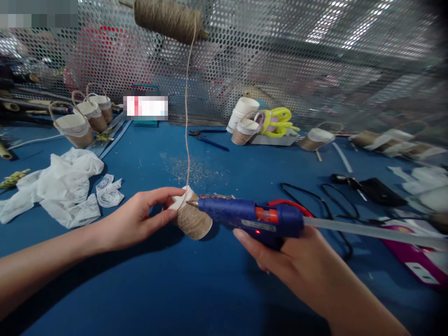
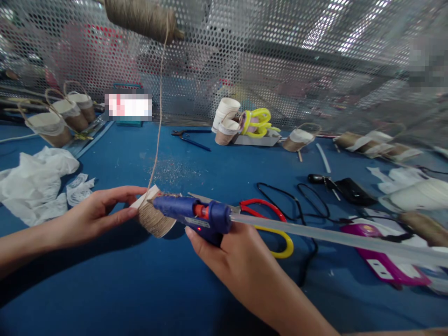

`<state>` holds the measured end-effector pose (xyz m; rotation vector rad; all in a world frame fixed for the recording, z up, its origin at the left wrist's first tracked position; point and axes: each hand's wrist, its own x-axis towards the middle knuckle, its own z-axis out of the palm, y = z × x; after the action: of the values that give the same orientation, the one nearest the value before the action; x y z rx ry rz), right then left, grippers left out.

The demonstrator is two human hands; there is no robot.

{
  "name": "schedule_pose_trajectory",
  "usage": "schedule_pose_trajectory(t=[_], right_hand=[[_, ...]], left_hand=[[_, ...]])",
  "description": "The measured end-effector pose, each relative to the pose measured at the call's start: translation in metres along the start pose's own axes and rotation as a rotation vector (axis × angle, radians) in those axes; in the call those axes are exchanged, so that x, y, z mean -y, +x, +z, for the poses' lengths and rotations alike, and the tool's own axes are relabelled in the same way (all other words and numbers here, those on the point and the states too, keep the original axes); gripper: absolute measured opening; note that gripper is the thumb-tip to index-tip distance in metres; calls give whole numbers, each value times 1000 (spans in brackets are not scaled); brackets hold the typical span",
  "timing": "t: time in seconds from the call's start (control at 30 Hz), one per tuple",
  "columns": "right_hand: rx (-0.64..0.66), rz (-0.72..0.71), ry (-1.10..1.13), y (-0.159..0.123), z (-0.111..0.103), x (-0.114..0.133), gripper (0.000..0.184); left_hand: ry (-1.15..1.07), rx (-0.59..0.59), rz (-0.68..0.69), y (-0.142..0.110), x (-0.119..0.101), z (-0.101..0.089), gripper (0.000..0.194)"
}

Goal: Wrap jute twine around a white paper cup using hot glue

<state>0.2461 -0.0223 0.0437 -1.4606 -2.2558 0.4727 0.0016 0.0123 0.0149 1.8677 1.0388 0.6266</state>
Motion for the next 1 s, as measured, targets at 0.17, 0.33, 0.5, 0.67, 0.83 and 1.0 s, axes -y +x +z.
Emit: schedule_pose_trajectory(t=[0.17,0.33,0.5,0.67,0.83,1.0], right_hand=[[40,44,27,6,-5,-3,43],[36,86,59,11,-4,-7,44],[58,128,110,10,-3,-7,43],[57,50,58,8,-6,-3,42],[67,68,83,9,-6,-3,41],[88,106,109,8,-5,-4,41]], left_hand=[[84,-6,-34,-1,2,-2,37],[89,-3,-18,-1,4,-2,38],[82,11,-26,0,2,-2,39],[96,9,-27,0,-1,-3,39],[101,15,-31,0,-1,-3,40],[97,21,-27,-1,-1,-3,40]])
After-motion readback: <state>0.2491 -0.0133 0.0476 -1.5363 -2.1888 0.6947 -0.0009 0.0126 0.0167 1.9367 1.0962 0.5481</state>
